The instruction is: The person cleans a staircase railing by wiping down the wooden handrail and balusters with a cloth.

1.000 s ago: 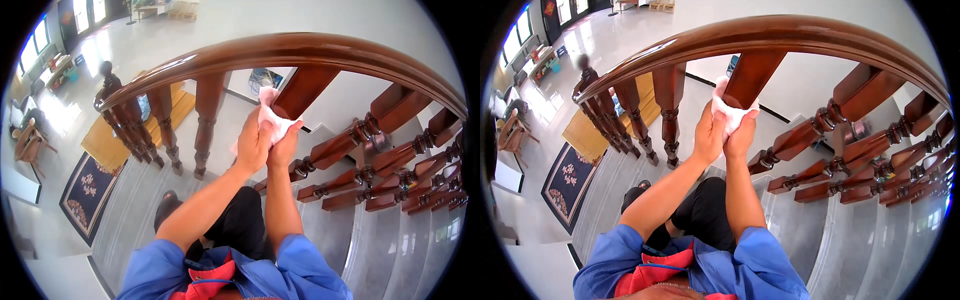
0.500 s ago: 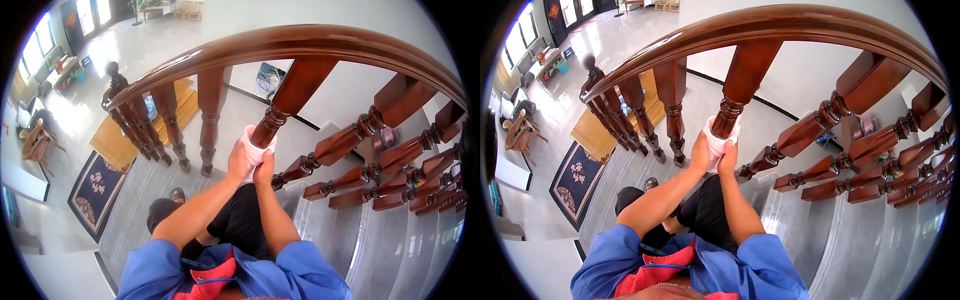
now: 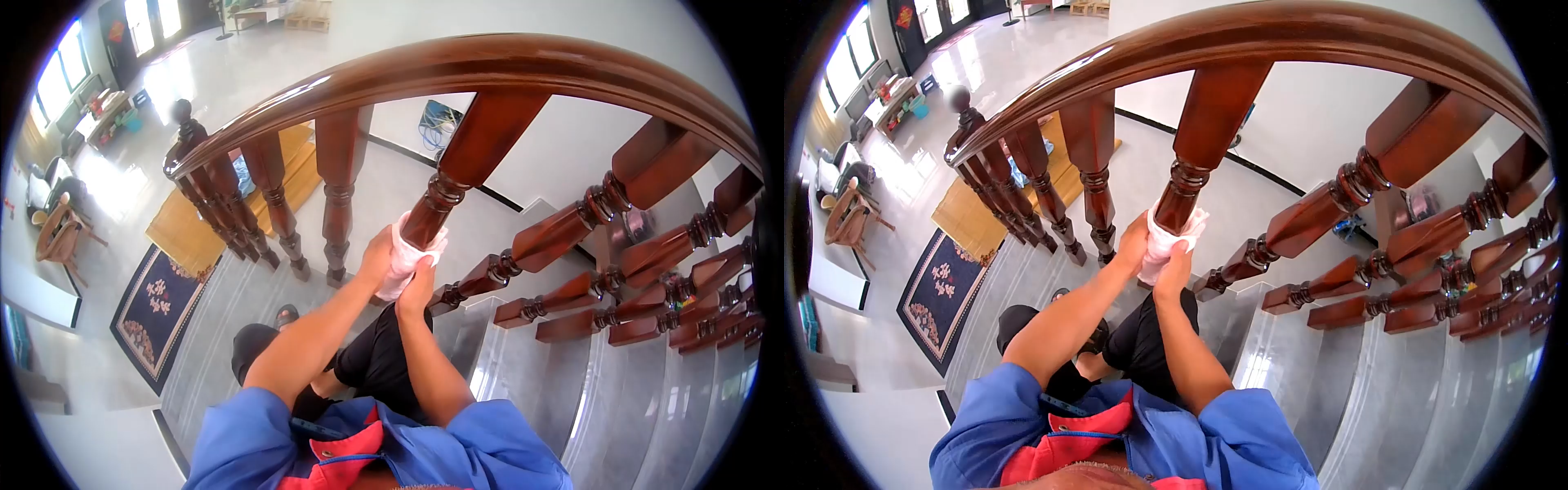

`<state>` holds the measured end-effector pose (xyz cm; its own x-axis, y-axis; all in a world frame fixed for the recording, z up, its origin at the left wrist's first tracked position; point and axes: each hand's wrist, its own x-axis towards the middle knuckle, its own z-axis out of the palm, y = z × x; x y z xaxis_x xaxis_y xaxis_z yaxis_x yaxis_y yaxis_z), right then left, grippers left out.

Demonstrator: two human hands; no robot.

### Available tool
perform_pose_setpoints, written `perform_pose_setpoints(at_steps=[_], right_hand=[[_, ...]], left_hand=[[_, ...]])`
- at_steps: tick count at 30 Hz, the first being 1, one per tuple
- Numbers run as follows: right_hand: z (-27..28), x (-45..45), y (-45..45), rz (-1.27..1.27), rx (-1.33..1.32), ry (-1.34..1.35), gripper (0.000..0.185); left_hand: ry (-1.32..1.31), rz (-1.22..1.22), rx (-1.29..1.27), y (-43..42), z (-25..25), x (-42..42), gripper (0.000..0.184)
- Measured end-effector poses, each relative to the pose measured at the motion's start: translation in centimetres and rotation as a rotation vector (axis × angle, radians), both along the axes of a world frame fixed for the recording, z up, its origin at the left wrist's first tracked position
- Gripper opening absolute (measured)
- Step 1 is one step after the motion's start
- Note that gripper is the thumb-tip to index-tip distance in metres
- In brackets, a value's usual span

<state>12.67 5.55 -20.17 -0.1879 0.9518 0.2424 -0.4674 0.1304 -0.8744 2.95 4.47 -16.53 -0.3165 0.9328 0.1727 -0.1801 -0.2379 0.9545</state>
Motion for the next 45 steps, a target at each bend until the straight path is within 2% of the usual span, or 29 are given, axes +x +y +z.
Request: perform_pose_setpoints(at_steps=[1,3,4,5,7,8,11,13,15,16,18,19,21,22,23,26,27,29,30,31,33,34,35,36,37,41,43,44,45], right_hand=[[0.1,0.2,0.1,-0.005,0.000,-0.001,0.056],[0.5,0.2,0.6,0.066,-0.030,0.106,0.059],[0.3,0.3,1.8,0.170,-0.144,0.233,0.057],[0.0,0.0,3.0,0.173,-0.298,0.263,0.054],[0.3,-0.3,5.1,0.422,-0.286,0.349,0.050],[0.3,-0.3,5.3,0.417,-0.319,0.315,0.049],[-2.4,-1.0,5.6,0.298,-0.235,0.227,0.046],[-3.2,-1.1,3.8,0.059,-0.277,0.131,0.046],[-2.5,-1.1,1.2,-0.232,-0.155,-0.162,0.048],[-3.2,-1.1,0.6,-0.234,-0.154,-0.164,0.048],[-4.7,-1.2,0.2,-0.223,-0.377,0.076,0.045],[-5.3,-0.9,0.7,-0.228,-0.379,0.077,0.045],[-5.9,0.0,2.1,-0.033,-0.615,0.196,0.041],[-5.7,0.1,3.0,-0.004,-0.736,0.212,0.037],[-5.7,0.1,3.7,-0.005,-0.738,0.213,0.037],[-6.0,-0.4,5.6,0.157,-0.733,0.265,0.035],[-6.5,-0.6,6.2,0.179,-0.757,0.282,0.036],[-6.4,-1.0,6.6,0.289,-0.744,0.296,0.037],[-6.9,-1.3,7.2,0.360,-0.638,0.212,0.038],[-7.5,-1.3,7.3,0.360,-0.641,0.217,0.038],[-7.9,-0.6,7.6,0.372,-0.707,0.196,0.037],[-8.4,-0.5,7.7,0.335,-0.775,0.209,0.037],[-9.4,-0.5,8.0,0.328,-0.708,0.140,0.038],[-8.4,-0.3,7.3,0.367,-0.685,0.223,0.041],[-6.8,0.1,6.1,0.409,-0.659,0.307,0.044],[-4.3,1.7,2.7,0.425,-0.598,0.371,0.051],[-4.1,2.4,1.2,0.277,-0.584,0.294,0.053],[-4.0,2.5,0.4,0.284,-0.591,0.283,0.053],[-3.6,2.4,-0.4,0.114,-0.533,0.070,0.052]], left_hand=[[-0.001,-0.005,0.000,0.1,-0.5,0.4,0.047],[0.119,0.167,0.138,-0.4,-0.5,1.8,0.068],[0.073,0.212,0.084,-0.8,-1.2,2.7,0.055],[0.075,0.220,0.076,-0.9,-1.8,3.5,0.055],[-0.192,0.298,0.030,-1.4,-2.6,4.4,0.049],[-0.011,0.356,0.056,-1.9,-2.5,4.6,0.050],[0.034,0.357,0.032,-1.9,-3.5,4.1,0.050],[-0.056,0.330,-0.004,-0.9,-5.8,3.5,0.047],[-0.241,0.282,-0.090,0.0,-8.5,2.6,0.045],[-0.263,0.286,-0.077,0.4,-9.8,2.3,0.038],[-0.306,0.258,-0.099,1.0,-11.2,1.5,0.038],[-0.348,0.233,-0.124,1.1,-11.4,1.2,0.039],[-0.321,0.228,-0.193,1.0,-12.3,1.0,0.040],[-0.308,0.216,-0.197,1.1,-13.1,0.9,0.041],[-0.295,0.204,-0.200,1.2,-13.9,0.8,0.042],[-0.391,0.318,-0.286,-0.7,-8.3,3.2,0.044],[-0.391,0.332,-0.284,-0.6,-9.0,3.6,0.044],[-0.632,0.282,-0.119,-0.3,-11.4,4.1,0.047],[-0.684,0.259,-0.101,-0.5,-11.4,4.1,0.049],[-0.680,0.259,-0.104,-0.6,-11.4,3.7,0.049],[-0.874,0.035,0.040,-0.1,-11.0,3.1,0.052],[-0.876,0.023,0.040,0.2,-10.7,2.9,0.052],[-0.866,0.065,-0.080,0.3,-10.4,2.6,0.050],[-0.852,0.109,-0.198,0.4,-9.8,2.4,0.048],[-0.853,0.102,-0.191,0.7,-9.2,2.3,0.048],[-0.884,0.079,-0.167,0.4,-7.1,2.3,0.050],[-0.918,0.054,-0.143,-0.6,-5.7,2.3,0.050],[-0.917,0.039,-0.142,-1.1,-4.8,2.3,0.051],[-0.914,0.024,-0.140,-1.3,-4.4,2.4,0.051]])
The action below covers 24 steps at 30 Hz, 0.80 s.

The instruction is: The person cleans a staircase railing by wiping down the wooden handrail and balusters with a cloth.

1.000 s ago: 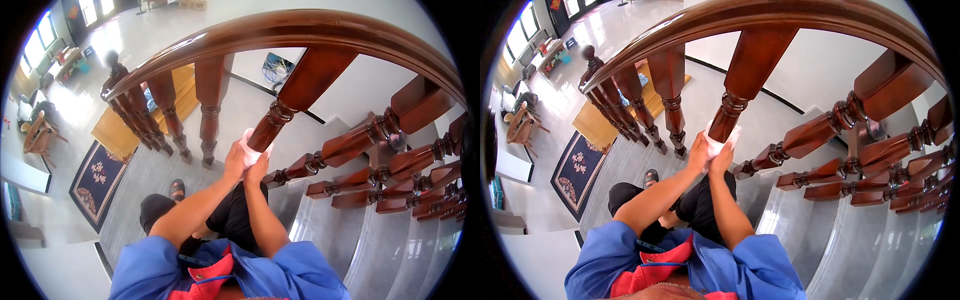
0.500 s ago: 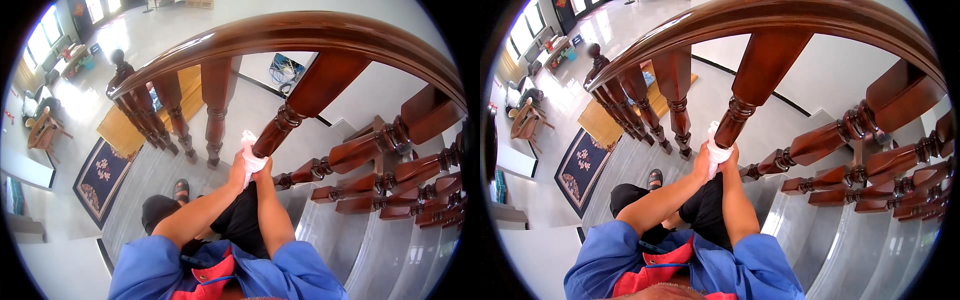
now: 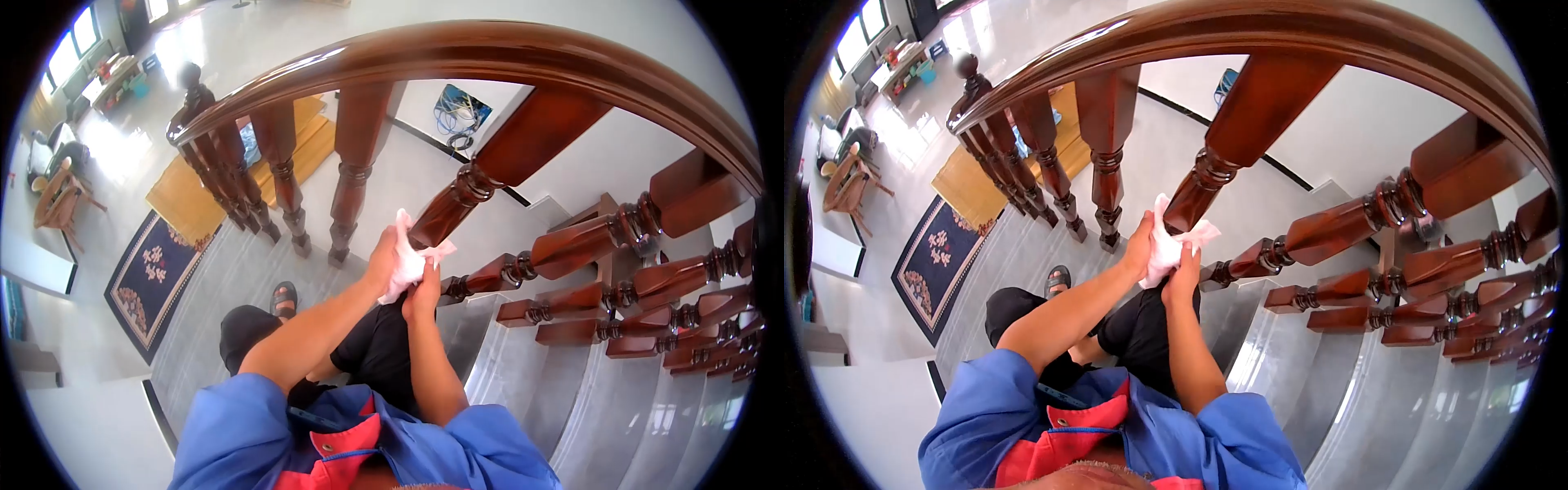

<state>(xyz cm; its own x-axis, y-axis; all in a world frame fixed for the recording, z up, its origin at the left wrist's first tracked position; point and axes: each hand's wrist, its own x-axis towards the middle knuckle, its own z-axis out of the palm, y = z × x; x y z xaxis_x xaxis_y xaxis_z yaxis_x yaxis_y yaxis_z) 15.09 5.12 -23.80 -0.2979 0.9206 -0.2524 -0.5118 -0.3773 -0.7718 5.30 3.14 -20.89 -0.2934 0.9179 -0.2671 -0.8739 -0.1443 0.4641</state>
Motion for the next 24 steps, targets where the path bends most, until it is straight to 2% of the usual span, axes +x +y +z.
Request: perform_pose_setpoints(at_steps=[1,2,4,5,6,8,10,12,14,16,18,19,20,22,23,24], right_hand=[[0.1,-0.2,-0.9,-0.108,0.070,-0.242,0.051],[-0.2,-0.5,-1.9,-0.101,0.063,-0.246,0.051],[-0.5,-1.7,-3.8,-0.126,0.031,-0.297,0.047],[-0.4,-2.3,-4.8,-0.107,0.102,-0.260,0.044],[-0.2,-2.8,-5.1,-0.097,0.097,-0.258,0.044],[0.2,-3.7,-5.4,0.017,0.143,-0.210,0.041],[3.8,-5.1,-5.5,0.044,0.204,-0.223,0.039],[6.1,-6.7,-5.2,-0.026,0.449,-0.294,0.036],[9.3,-8.7,-4.9,-0.046,0.515,-0.230,0.034],[10.5,-9.8,-3.6,-0.075,0.662,-0.253,0.041],[10.7,-11.1,-2.0,-0.050,0.632,-0.220,0.040],[11.9,-11.9,-1.9,-0.066,0.650,-0.184,0.041],[12.8,-12.9,-1.5,-0.085,0.672,-0.144,0.042],[13.1,-14.5,0.2,-0.069,0.635,-0.091,0.046],[13.3,-15.2,1.2,-0.039,0.579,-0.090,0.047],[13.6,-16.0,1.9,-0.008,0.520,-0.088,0.048]], left_hand=[[0.113,0.094,-0.010,0.7,-1.8,0.0,0.047],[0.110,0.100,-0.019,0.5,-3.7,0.2,0.047],[0.531,0.153,-0.117,-1.2,-2.0,0.0,0.042],[0.699,0.177,-0.274,-2.2,-0.5,-0.3,0.035],[0.701,0.184,-0.283,-3.0,0.3,-0.8,0.035],[0.879,0.332,-0.412,-4.6,1.6,-1.9,0.028],[0.779,0.425,-0.423,-5.5,4.2,-3.0,0.027],[0.752,0.650,-0.340,-5.7,5.4,-4.8,0.027],[0.810,0.732,-0.347,-5.5,6.8,-7.3,0.028],[0.980,0.826,-0.329,-4.8,7.6,-10.3,0.040],[1.021,0.914,-0.469,-3.5,8.6,-13.1,0.040],[0.894,0.884,-0.410,-2.9,8.8,-13.9,0.043],[0.891,0.886,-0.395,-2.3,8.7,-14.0,0.043],[0.704,0.719,-0.386,-1.7,10.5,-13.1,0.044],[0.883,0.706,-0.361,-2.1,11.0,-12.2,0.049],[0.880,0.707,-0.355,-1.4,9.9,-11.7,0.049]])
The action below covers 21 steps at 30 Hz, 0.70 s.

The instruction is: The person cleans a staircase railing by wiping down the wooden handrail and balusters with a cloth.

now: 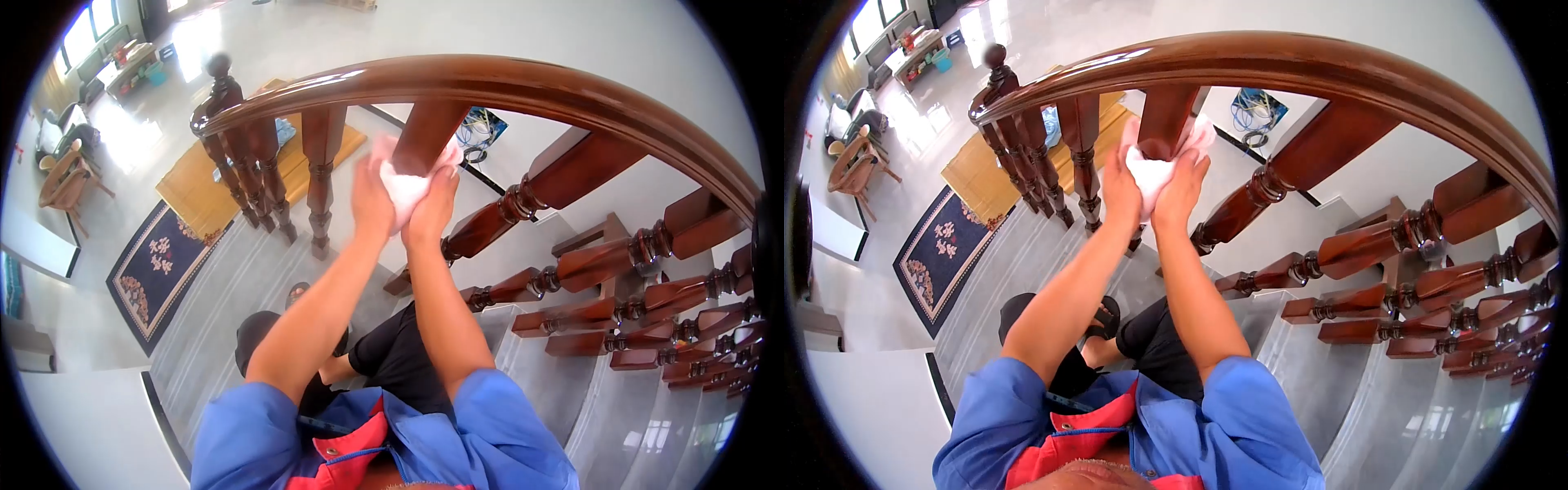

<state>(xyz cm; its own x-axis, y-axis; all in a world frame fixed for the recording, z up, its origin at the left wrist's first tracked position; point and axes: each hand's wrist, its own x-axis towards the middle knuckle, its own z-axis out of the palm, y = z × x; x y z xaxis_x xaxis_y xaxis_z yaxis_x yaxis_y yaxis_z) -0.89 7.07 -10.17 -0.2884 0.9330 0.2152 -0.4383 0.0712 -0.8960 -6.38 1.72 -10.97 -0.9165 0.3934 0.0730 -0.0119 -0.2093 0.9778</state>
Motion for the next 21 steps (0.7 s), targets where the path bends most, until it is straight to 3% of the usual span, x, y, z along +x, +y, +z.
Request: perform_pose_setpoints(at_steps=[1,2,4,5,6,8,9,10,11,12,13,14,15,16,17,18,20,21], right_hand=[[1.8,-0.8,0.1,0.109,-0.037,0.173,0.049],[2.5,-1.3,0.7,0.112,-0.036,0.173,0.049],[3.6,-1.6,2.8,0.513,-0.317,0.323,0.049],[1.8,-2.1,5.2,0.589,-0.020,0.144,0.049],[0.0,-2.8,7.7,0.762,0.098,0.095,0.049],[1.9,-2.3,6.3,0.766,0.238,0.045,0.053],[2.2,-2.0,5.1,0.770,0.238,0.044,0.053],[2.1,-1.8,3.4,0.688,0.001,0.282,0.053],[2.0,-1.6,1.8,0.589,-0.236,0.513,0.054],[2.0,-1.4,0.4,0.384,-0.186,0.361,0.057],[1.1,-1.0,-0.3,0.343,-0.035,0.325,0.056],[0.2,-0.6,-0.8,0.303,0.115,0.287,0.056],[2.0,-0.3,-2.5,0.278,0.332,0.207,0.057],[1.6,0.1,-2.5,0.273,0.324,0.202,0.057],[0.9,0.5,-2.4,0.259,0.380,0.102,0.065],[0.4,0.7,-2.2,0.245,0.436,0.004,0.077],[0.0,0.8,-1.1,0.278,0.373,0.022,0.082],[-0.3,0.8,-0.5,0.319,0.312,0.037,0.087]], left_hand=[[0.110,-0.097,0.168,1.3,-2.1,0.3,0.052],[0.221,-0.193,0.332,2.0,-3.3,0.7,0.055],[0.091,-0.264,0.425,0.1,-1.1,2.3,0.061],[0.239,-0.264,0.447,0.2,-1.5,2.7,0.065],[0.241,-0.254,0.442,-0.1,-1.4,2.8,0.065],[0.422,-0.262,0.393,-1.2,0.6,2.8,0.068],[0.440,-0.176,0.325,-2.8,4.3,2.7,0.074],[0.438,-0.174,0.326,-2.7,4.1,2.2,0.074],[0.392,-0.227,0.363,-2.0,3.7,1.5,0.074],[0.344,-0.283,0.402,-0.9,3.2,0.9,0.074],[-0.080,-0.634,0.797,0.7,2.6,0.5,0.067],[-0.090,-0.637,0.797,1.3,1.6,-0.2,0.067],[-0.019,-0.621,0.544,0.6,1.7,-1.2,0.056],[0.053,-0.602,0.288,0.3,1.8,-1.7,0.046],[-0.175,-0.520,0.418,0.4,1.9,-1.5,0.045],[-0.175,-0.523,0.413,0.1,2.5,-1.1,0.045],[-0.280,-0.497,0.429,-0.6,3.8,-0.4,0.048],[0.185,-0.378,0.065,0.2,1.1,-0.9,0.053]])
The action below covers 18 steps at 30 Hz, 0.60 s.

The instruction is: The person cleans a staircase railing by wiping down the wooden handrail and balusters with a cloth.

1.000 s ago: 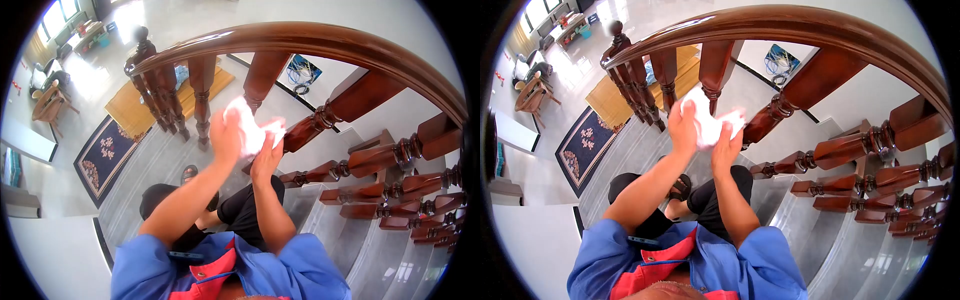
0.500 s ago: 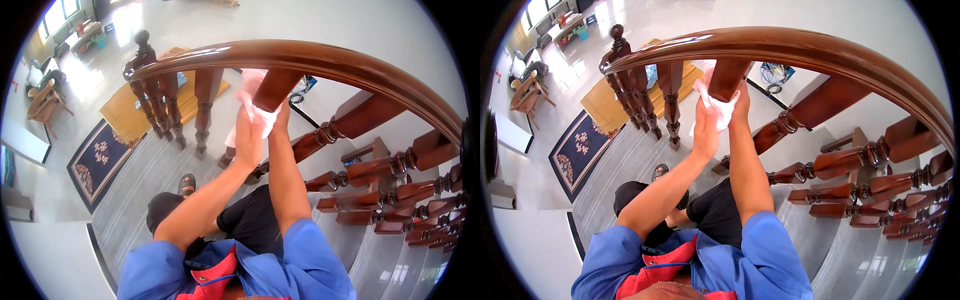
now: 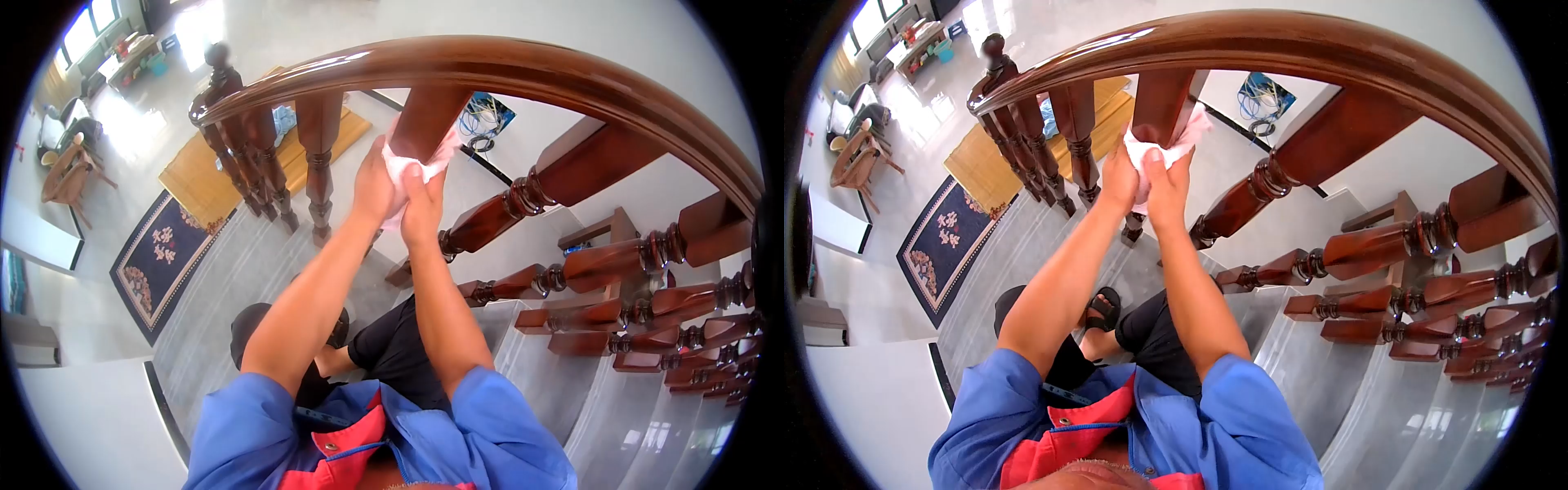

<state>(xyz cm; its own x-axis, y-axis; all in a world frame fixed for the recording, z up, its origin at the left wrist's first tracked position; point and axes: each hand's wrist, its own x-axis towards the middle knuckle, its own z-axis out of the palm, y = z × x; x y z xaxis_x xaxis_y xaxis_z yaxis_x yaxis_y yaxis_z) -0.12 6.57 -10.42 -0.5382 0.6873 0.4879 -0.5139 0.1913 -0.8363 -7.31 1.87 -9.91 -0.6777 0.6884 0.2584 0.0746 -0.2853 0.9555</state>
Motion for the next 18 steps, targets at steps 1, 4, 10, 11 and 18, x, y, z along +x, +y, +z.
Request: perform_pose_setpoints(at_steps=[1,4,10,11,18], right_hand=[[-0.4,-0.2,0.7,-0.001,-0.006,0.005,0.087],[-0.5,-0.6,1.8,0.221,-0.114,0.188,0.086],[-4.9,-0.6,-2.2,-0.364,-0.038,-0.114,0.069],[-6.1,-0.7,-3.1,-0.417,-0.032,-0.093,0.067],[-15.7,0.1,0.4,-0.005,-0.657,-0.095,0.053]], left_hand=[[0.005,-0.001,-0.006,0.0,0.2,0.9,0.053],[0.057,0.363,0.243,0.1,0.5,4.5,0.050],[-0.283,0.172,0.079,-0.1,-5.8,0.6,0.043],[-0.426,0.064,0.051,0.3,-7.6,-0.3,0.043],[-0.333,0.172,-0.162,-0.3,-16.0,0.6,0.049]])
